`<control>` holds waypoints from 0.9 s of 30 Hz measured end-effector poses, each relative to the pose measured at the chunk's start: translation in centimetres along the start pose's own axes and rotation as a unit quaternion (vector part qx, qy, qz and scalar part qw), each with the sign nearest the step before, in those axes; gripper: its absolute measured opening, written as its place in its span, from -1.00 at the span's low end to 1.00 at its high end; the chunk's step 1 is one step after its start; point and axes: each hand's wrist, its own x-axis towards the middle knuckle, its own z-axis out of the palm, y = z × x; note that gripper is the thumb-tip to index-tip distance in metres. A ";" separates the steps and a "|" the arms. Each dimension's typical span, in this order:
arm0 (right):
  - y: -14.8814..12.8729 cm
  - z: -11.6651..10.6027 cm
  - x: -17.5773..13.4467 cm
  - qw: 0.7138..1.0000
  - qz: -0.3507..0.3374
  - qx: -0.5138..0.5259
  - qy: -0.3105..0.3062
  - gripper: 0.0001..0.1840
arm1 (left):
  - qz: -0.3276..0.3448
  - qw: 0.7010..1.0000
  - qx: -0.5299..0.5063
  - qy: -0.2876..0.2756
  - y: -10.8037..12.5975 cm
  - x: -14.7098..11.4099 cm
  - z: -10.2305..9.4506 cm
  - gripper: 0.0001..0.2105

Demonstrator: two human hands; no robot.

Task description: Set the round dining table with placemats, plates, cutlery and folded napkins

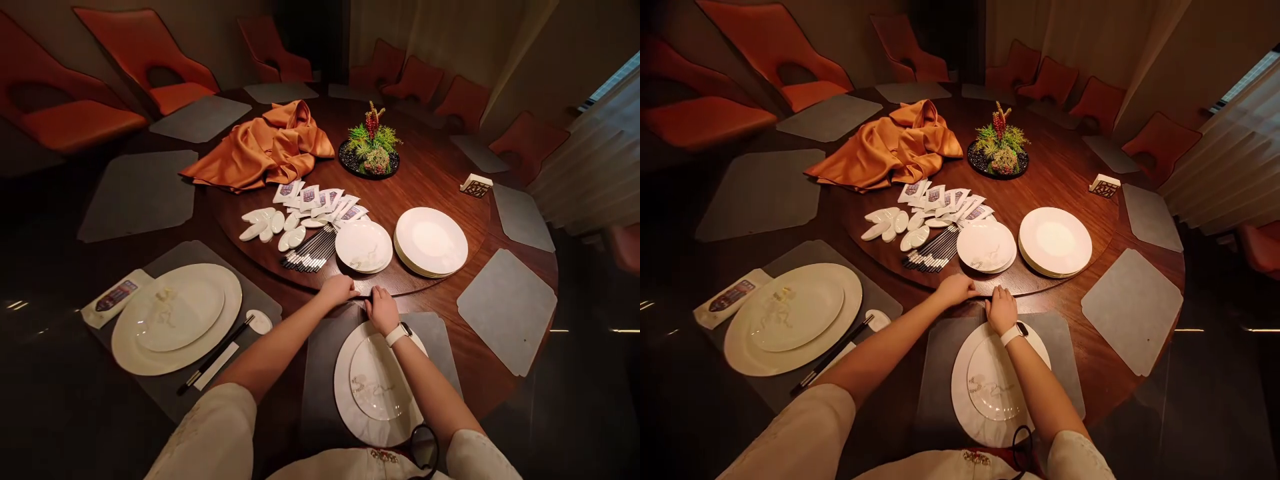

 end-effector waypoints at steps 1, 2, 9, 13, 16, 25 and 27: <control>0.0 0.3 0.5 0.999 0.020 -0.032 -0.005 -0.37 | 0.000 0.999 -0.039 -0.011 -1.2 1.2 -1.8 -0.70; 0.3 0.5 0.8 0.998 0.039 -0.056 -0.009 -0.33 | -0.011 0.997 -0.078 -0.007 -2.6 2.5 -3.7 -0.68; 6.0 -0.2 1.3 0.992 0.080 -0.094 -0.009 -0.26 | -0.151 0.961 0.000 0.230 -11.1 13.2 -11.2 -0.30; 8.9 -1.2 1.7 0.989 0.091 -0.114 -0.008 -0.23 | -0.137 0.965 0.019 0.221 -10.6 16.1 -9.9 -0.44; 10.8 -1.8 2.2 0.987 0.102 -0.127 -0.001 -0.18 | -0.118 0.961 0.000 0.251 -9.0 15.5 -9.7 -0.60; 16.6 -4.8 3.7 0.977 0.121 -0.170 -0.047 -0.10 | -0.116 0.756 -0.427 0.483 -5.5 -1.5 -5.9 -0.66; 17.6 -5.2 4.2 0.975 0.124 -0.180 -0.051 -0.04 | -0.115 0.721 -0.461 0.504 -3.9 -8.2 -1.9 -0.67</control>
